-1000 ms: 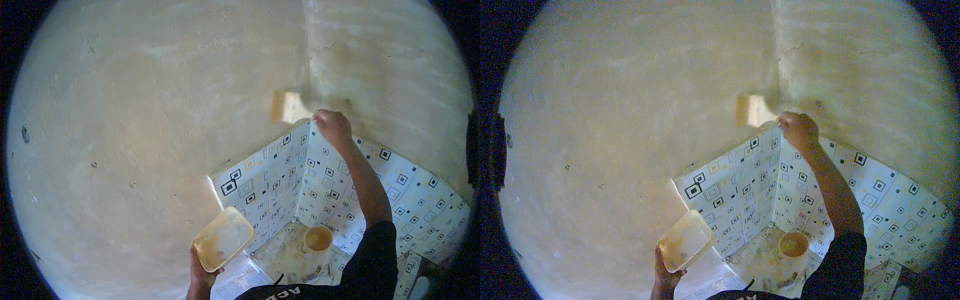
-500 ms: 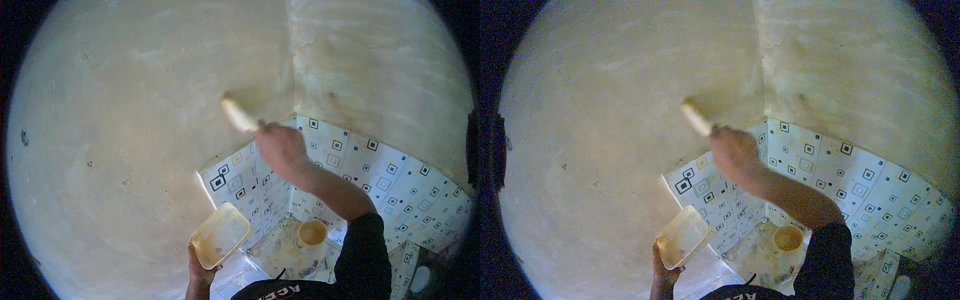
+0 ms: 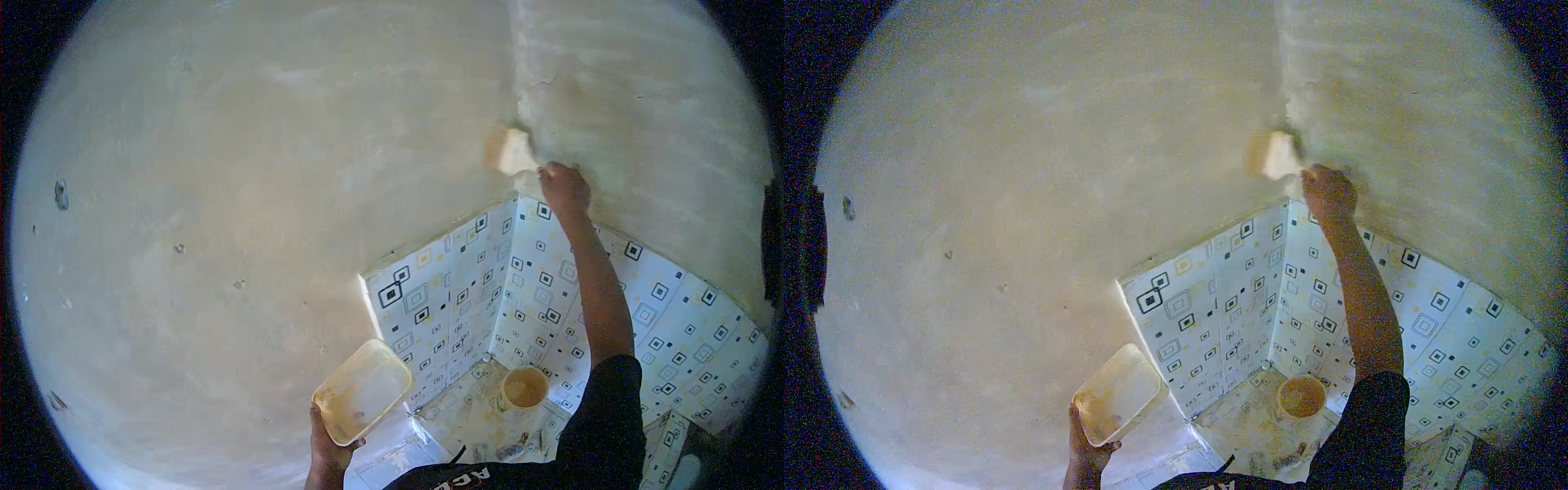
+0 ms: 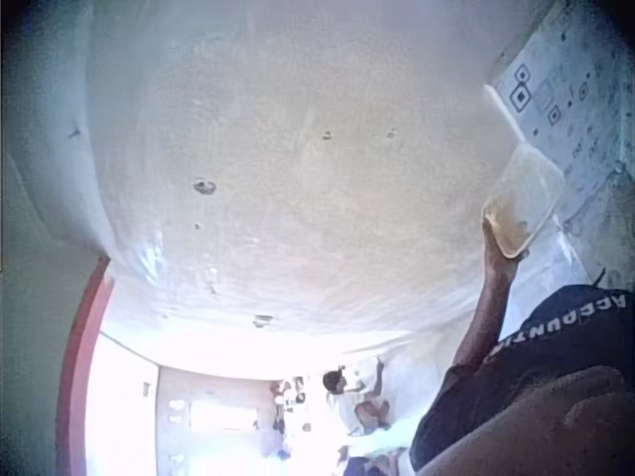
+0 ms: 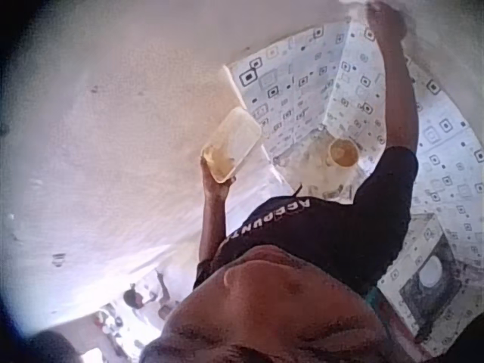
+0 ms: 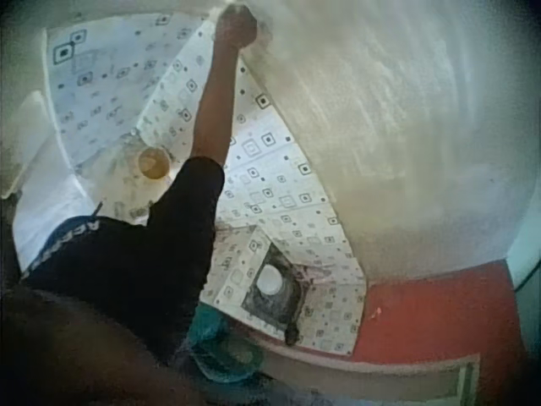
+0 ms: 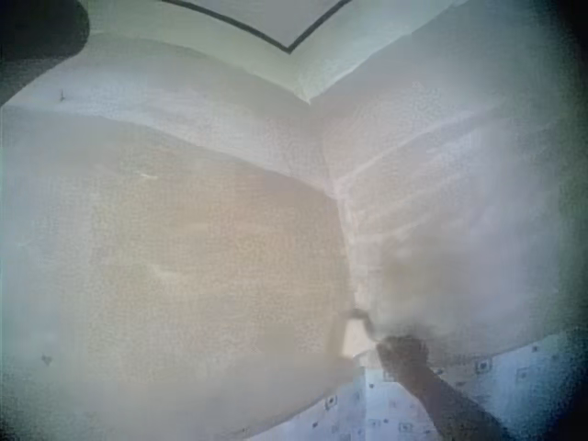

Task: Painting a wall or ceiling using a brush and a small tray of paint.

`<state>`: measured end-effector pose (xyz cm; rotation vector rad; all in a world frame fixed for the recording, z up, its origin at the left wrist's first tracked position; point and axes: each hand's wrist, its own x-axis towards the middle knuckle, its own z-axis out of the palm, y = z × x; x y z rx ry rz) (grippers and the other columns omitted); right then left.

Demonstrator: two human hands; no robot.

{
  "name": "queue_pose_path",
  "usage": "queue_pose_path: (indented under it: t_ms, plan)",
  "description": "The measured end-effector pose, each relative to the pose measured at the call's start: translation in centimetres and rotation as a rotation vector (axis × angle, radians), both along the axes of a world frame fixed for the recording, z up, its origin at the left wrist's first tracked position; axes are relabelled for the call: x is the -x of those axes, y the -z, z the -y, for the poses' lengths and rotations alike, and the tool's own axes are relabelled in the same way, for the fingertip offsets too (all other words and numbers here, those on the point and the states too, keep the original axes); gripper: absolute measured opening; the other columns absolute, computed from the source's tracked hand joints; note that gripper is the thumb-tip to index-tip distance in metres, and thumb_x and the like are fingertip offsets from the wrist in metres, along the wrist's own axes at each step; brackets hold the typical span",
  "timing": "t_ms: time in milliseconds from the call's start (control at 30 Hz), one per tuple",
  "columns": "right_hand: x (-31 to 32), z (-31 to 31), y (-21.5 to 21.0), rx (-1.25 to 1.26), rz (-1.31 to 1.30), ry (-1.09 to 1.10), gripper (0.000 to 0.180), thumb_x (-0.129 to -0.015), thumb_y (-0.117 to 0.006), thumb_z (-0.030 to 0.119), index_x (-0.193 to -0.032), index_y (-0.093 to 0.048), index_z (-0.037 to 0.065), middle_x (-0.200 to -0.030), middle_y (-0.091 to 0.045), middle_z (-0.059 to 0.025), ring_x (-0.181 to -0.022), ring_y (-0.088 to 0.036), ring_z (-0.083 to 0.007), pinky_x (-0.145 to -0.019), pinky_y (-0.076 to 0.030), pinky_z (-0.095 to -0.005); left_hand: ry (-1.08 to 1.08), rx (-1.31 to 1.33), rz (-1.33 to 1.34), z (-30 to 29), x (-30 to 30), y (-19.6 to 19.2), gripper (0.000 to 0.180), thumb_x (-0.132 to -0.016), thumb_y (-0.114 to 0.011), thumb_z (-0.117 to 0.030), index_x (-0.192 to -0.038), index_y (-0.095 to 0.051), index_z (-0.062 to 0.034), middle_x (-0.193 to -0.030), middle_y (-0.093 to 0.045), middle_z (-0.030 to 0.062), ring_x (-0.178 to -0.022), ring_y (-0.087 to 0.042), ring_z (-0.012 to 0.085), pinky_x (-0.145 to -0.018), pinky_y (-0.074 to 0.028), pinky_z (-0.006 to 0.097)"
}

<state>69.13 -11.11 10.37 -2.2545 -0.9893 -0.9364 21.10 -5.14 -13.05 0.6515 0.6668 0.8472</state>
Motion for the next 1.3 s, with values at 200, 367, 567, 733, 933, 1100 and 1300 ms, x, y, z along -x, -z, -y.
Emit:
queue_pose_path:
  t_ms: [200,367,567,733,933,1100,1300]
  plan:
    - [5.4,-3.6,1.7,0.02,0.15,0.204,0.017,-0.08,-0.052,0.021,-0.076,-0.059,0.006,-0.071,-0.062,-0.0133,-0.068,-0.062,-0.0276,-0.059,-0.051,-0.0389,0.005,0.008,-0.118,-0.9,3.5,-1.2,0.071,-0.075,-0.034,-0.072,-0.12,-0.04,-0.0178,-0.092,-0.055,0.0116,-0.066,-0.055,0.0215,-0.04,-0.041,0.031]
    - [20.5,-4.8,2.1,0.121,0.087,0.052,0.01,-0.079,-0.051,0.011,-0.077,-0.057,0.003,-0.069,-0.061,-0.0129,-0.065,-0.063,-0.0276,-0.057,-0.051,-0.0374,-0.057,0.025,-0.128,-2.4,8.3,-0.6,0.07,-0.074,-0.033,-0.072,-0.12,-0.04,-0.0186,-0.092,-0.054,0.0109,-0.07,-0.054,0.0222,-0.041,-0.039,0.03]
    - [34.7,-3.4,3.2,0.227,0.148,-0.16,0.013,-0.077,-0.051,0.01,-0.087,-0.055,0.001,-0.066,-0.059,-0.0107,-0.058,-0.062,-0.0246,-0.05,-0.051,-0.0335,-0.062,0.024,-0.08,-4.6,15.3,0.4,0.069,-0.077,-0.029,-0.07,-0.12,-0.041,-0.0175,-0.09,-0.056,0.0113,-0.069,-0.055,0.0226,-0.042,-0.041,0.029]
    - [45.3,-2.2,4.9,0.168,0.227,-0.514,0.022,-0.078,-0.054,0.016,-0.094,-0.054,0.002,-0.062,-0.053,-0.0079,-0.049,-0.057,-0.0203,-0.043,-0.047,-0.031,-0.052,0.029,-0.1,-5.9,20.6,1.6,0.065,-0.082,-0.025,-0.065,-0.12,-0.042,-0.0159,-0.089,-0.058,0.012,-0.069,-0.058,0.0225,-0.043,-0.044,0.031]
    - [48.2,-5.0,7.9,0.016,-0.031,-0.894,0.02,-0.077,-0.059,0.019,-0.09,-0.057,0.006,-0.066,-0.056,-0.0113,-0.056,-0.058,-0.0267,-0.05,-0.048,-0.0352,-0.064,0.024,-0.133,-5.8,26.3,4.0,0.065,-0.083,-0.024,-0.064,-0.121,-0.041,-0.015,-0.092,-0.058,0.0131,-0.068,-0.059,0.0228,-0.044,-0.045,0.03]
    - [41.6,-4.2,10.5,-0.087,-0.259,-0.606,0.019,-0.075,-0.059,0.011,-0.09,-0.06,0.0,-0.079,-0.062,-0.0175,-0.07,-0.062,-0.0277,-0.065,-0.048,-0.0336,-0.082,0.069,-0.177,-5.5,31.5,4.2,0.065,-0.084,-0.02,-0.063,-0.123,-0.04,-0.0144,-0.094,-0.057,0.0145,-0.071,-0.059,0.0253,-0.046,-0.048,0.032]
    - [43.2,-2.7,10.6,-0.208,-0.044,-0.007,0.018,-0.079,-0.056,0.018,-0.089,-0.059,0.003,-0.076,-0.061,-0.0169,-0.068,-0.059,-0.0344,-0.063,-0.047,-0.0412,-0.176,0.052,-0.286,-4.3,35.7,5.8,0.075,-0.076,-0.024,-0.073,-0.122,-0.04,-0.0167,-0.095,-0.055,0.0122,-0.073,-0.055,0.0249,-0.047,-0.044,0.032]
